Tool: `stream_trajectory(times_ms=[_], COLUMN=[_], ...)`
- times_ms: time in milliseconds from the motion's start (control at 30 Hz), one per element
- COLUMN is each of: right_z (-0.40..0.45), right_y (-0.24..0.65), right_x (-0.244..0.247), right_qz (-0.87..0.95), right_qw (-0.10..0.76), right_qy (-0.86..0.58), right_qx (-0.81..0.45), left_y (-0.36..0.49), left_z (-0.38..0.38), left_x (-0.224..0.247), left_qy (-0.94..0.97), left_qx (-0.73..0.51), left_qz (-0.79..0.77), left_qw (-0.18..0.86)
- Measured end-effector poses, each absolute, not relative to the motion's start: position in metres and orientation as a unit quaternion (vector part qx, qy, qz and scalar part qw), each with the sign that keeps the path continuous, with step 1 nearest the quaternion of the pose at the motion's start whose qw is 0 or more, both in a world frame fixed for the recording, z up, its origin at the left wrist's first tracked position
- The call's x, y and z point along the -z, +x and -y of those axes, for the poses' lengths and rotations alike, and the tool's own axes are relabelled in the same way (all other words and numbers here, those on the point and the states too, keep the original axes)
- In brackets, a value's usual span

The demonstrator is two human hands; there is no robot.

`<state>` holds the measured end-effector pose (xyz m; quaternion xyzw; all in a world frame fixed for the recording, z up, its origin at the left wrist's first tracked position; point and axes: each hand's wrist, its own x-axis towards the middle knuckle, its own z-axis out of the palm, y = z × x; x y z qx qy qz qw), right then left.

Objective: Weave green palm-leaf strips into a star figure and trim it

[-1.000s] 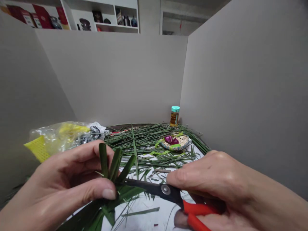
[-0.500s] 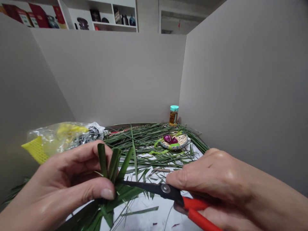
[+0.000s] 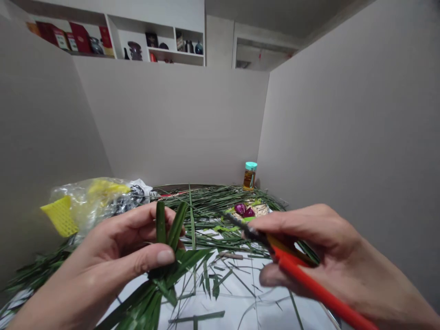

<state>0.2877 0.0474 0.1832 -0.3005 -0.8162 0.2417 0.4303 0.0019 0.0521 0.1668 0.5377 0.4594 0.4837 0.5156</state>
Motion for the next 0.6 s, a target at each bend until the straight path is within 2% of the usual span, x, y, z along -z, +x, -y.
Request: stream_trajectory(times_ms=[133,267,400,600], right_z=[-0.063,-0.075,-0.073,-0.066], right_y=[0.281,0.266,0.251,0.238], right_x=[-0.175,-0.165,-0.159,-0.162], right_qz=[0.682,0.622,0.664,0.682], right_qw=[0.534,0.521,0.470,0.524], right_qy=[-0.297,-0.272,-0.253,-0.281], right_qx=[-0.402,-0.518,-0.523,-0.427], left_y=[0.018,0.031,0.039,0.048], left_z=[-0.053,-0.056,-0.057,-0.058], left_x=[-0.169,-0.172,-0.167,-0.161], left_qy=[0.529,0.538,0.536,0.563], left_qx=[-0.511,-0.543,-0.537,-0.515], left_qz=[-0.417,-0.394,-0.394,-0.421], left_qw=[0.533,0.510,0.519,0.491])
